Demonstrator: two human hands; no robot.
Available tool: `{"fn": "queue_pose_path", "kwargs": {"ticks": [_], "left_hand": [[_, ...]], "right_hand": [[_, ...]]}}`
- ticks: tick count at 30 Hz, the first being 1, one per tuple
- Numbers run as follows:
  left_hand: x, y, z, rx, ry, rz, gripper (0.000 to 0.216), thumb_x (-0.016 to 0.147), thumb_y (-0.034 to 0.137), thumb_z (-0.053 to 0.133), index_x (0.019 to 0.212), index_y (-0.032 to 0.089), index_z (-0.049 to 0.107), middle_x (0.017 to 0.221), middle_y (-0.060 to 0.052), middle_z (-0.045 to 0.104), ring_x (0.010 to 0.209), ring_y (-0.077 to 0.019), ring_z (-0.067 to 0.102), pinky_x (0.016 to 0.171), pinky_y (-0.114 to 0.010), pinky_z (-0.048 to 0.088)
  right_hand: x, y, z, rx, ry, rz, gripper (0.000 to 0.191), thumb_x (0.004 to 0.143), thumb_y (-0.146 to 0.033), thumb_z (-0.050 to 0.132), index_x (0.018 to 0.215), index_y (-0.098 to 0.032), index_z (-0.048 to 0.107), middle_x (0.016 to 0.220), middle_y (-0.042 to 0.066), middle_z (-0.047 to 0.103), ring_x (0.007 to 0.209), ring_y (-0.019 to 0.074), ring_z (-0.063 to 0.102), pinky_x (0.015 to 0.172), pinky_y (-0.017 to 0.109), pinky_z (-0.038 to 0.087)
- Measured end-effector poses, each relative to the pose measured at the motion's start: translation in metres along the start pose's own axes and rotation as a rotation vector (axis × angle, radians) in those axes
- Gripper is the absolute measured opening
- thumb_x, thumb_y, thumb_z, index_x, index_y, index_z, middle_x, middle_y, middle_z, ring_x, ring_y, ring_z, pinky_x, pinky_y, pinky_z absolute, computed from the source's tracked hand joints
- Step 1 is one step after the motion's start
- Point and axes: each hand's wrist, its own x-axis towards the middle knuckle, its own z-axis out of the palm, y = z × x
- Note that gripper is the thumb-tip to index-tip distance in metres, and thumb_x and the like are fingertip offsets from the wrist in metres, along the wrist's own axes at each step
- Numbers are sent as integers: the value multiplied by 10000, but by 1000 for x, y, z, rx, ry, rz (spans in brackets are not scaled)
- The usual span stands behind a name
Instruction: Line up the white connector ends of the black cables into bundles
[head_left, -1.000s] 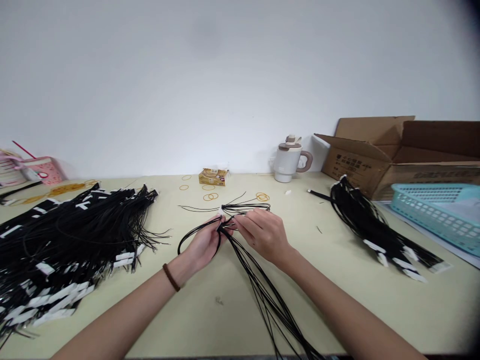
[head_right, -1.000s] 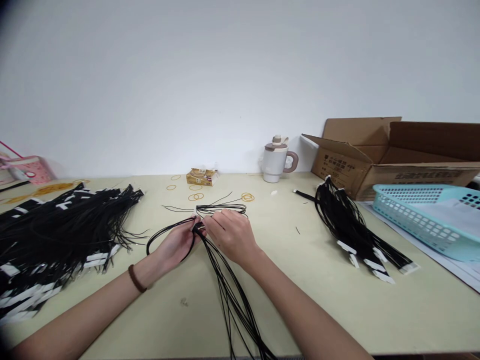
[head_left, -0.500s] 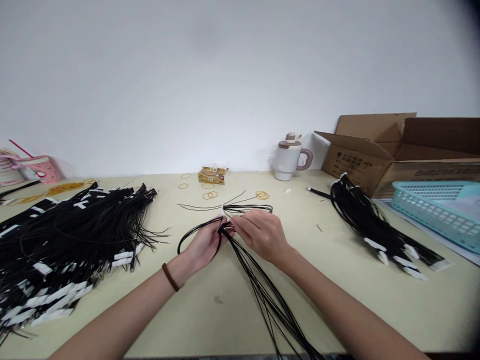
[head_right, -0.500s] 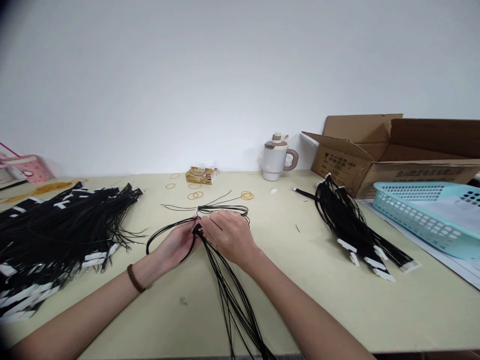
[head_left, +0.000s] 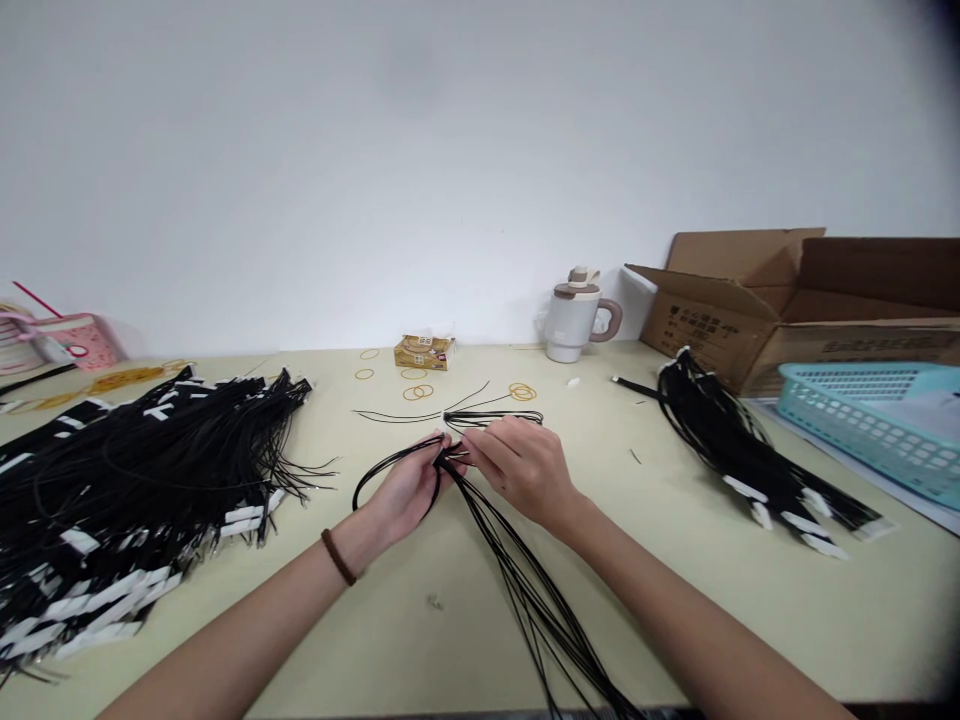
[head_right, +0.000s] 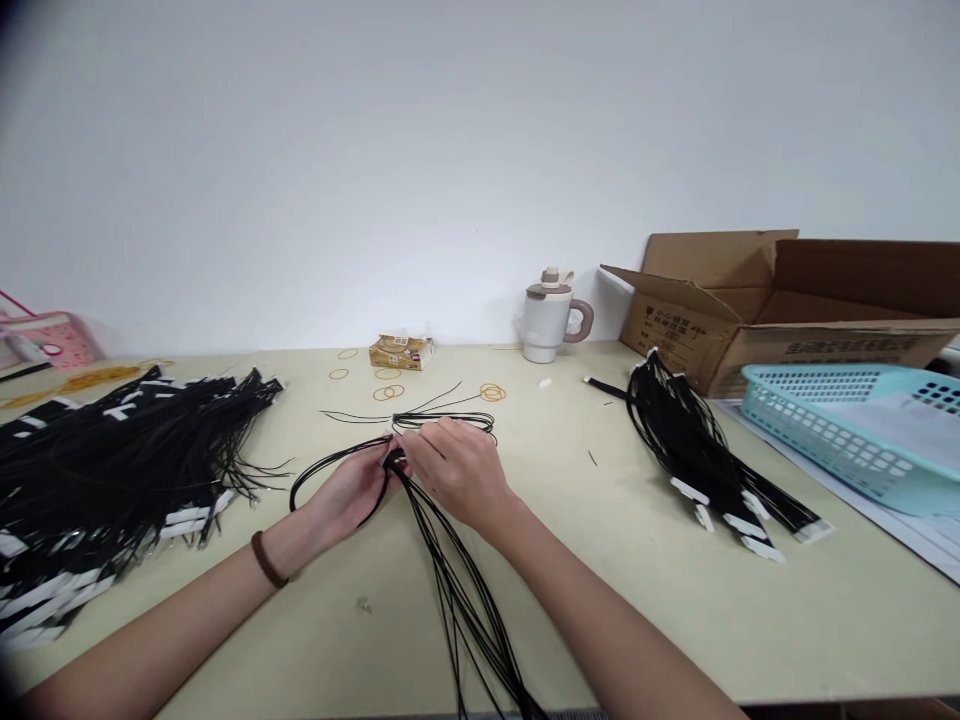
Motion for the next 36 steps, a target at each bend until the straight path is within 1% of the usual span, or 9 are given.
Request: {"fn": "queue_pose_path", "kwargs": {"ticks": [9, 23, 31, 36], "left_hand": [[2, -1, -3, -20, 4, 10, 38, 715, 100, 589, 700, 124, 614, 709, -18, 622, 650, -107, 557, 693, -246, 443], [3, -3, -7, -1, -40, 22, 44, 732, 117, 584, 707, 129, 618, 739, -29, 634, 715, -131, 577, 745, -271, 452], [2, -3, -5, -5, -24, 22, 51, 737, 111, 577, 719, 128, 621, 743, -25, 630, 695, -121, 567, 723, -268, 454], [1, -2, -4, 1, -28, 13, 53, 734, 121, 580, 728, 121, 632, 756, -32, 633, 682, -113, 557, 692, -245, 451]], "right_hand": [[-2, 1, 2, -5, -20, 12, 139, 844, -165, 477, 725, -184, 546, 579, -30, 482, 555, 92, 404, 547, 235, 292], [-2, 1, 1, -3, -20, 10, 141, 853, -169, 474, 736, -183, 552, 588, -25, 497, 568, 92, 429, 546, 232, 288], [-2, 1, 1, 14, -9, 5, 122, 837, -152, 487, 742, -178, 559, 595, -18, 514, 570, 98, 428, 552, 230, 302], [-1, 0, 0, 18, -6, -4, 129, 835, -149, 479, 736, -177, 558, 586, -18, 507, 566, 101, 425, 547, 232, 306]]}}
